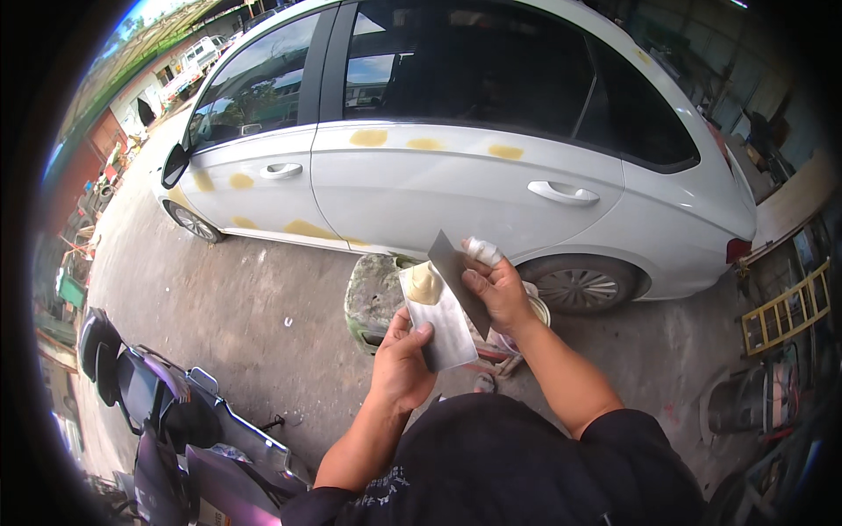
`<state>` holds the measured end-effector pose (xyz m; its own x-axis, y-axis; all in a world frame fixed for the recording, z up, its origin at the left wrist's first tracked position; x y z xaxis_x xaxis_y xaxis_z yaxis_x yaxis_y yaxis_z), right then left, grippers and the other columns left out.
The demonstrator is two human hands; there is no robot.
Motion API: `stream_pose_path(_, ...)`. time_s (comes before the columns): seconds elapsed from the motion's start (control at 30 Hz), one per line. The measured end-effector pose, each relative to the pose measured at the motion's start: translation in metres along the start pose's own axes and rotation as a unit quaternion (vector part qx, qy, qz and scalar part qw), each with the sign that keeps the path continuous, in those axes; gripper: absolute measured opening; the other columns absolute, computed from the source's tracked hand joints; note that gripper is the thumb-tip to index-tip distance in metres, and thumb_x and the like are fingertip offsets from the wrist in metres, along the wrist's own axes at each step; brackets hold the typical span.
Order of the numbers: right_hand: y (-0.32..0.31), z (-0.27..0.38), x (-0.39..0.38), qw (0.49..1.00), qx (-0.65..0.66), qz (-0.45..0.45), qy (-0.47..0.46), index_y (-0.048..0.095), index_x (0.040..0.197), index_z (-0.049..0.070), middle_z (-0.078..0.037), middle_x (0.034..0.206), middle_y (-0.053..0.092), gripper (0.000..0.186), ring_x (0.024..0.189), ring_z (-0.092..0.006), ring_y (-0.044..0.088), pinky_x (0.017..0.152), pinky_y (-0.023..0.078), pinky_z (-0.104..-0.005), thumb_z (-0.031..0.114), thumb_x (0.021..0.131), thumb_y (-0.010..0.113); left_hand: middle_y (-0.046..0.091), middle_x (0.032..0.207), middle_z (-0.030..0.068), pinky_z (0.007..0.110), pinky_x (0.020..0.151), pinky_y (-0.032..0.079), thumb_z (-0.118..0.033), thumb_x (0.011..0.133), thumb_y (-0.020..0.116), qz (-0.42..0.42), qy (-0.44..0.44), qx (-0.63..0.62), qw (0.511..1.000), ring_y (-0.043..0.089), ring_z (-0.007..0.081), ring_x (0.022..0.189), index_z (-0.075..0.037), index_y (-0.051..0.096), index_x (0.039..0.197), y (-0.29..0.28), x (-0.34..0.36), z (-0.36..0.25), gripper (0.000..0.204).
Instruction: The person scoops yellow body filler from a can with a putty knife and spreads it onto the car's roof and side panels. The person repeatedly loads the putty knife and smooths the filler over the surface.
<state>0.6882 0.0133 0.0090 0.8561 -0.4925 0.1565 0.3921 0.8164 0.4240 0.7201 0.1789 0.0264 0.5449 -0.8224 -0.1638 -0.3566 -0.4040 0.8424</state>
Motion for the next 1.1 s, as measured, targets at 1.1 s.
stream_pose_path(1.1,0.025,0.053,-0.028,0.991,-0.119,0.054,-0.024,0.035,0.144,0.003,-0.013,0.128,0.053,0.065,0.109,-0.0156,0.057,0.093,0.049,-0.0304,0.000,0.087,0.065,0.056,0.131,0.0096,0.032,0.103,0.041,0.005,0.095,0.047,0.135,0.165,0.423,0.881,0.054,0.0198,0.119,-0.001,0.044,0.140,0.011,0.004,-0.039,0.045)
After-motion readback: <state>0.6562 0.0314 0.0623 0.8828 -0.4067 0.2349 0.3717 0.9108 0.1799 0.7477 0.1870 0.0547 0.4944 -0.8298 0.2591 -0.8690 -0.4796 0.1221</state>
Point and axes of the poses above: each hand's wrist, its own x-axis towards the middle knuckle, its own y-axis out of the palm, z = x × y, the point moved 8 cm from there along x, towards the middle knuckle
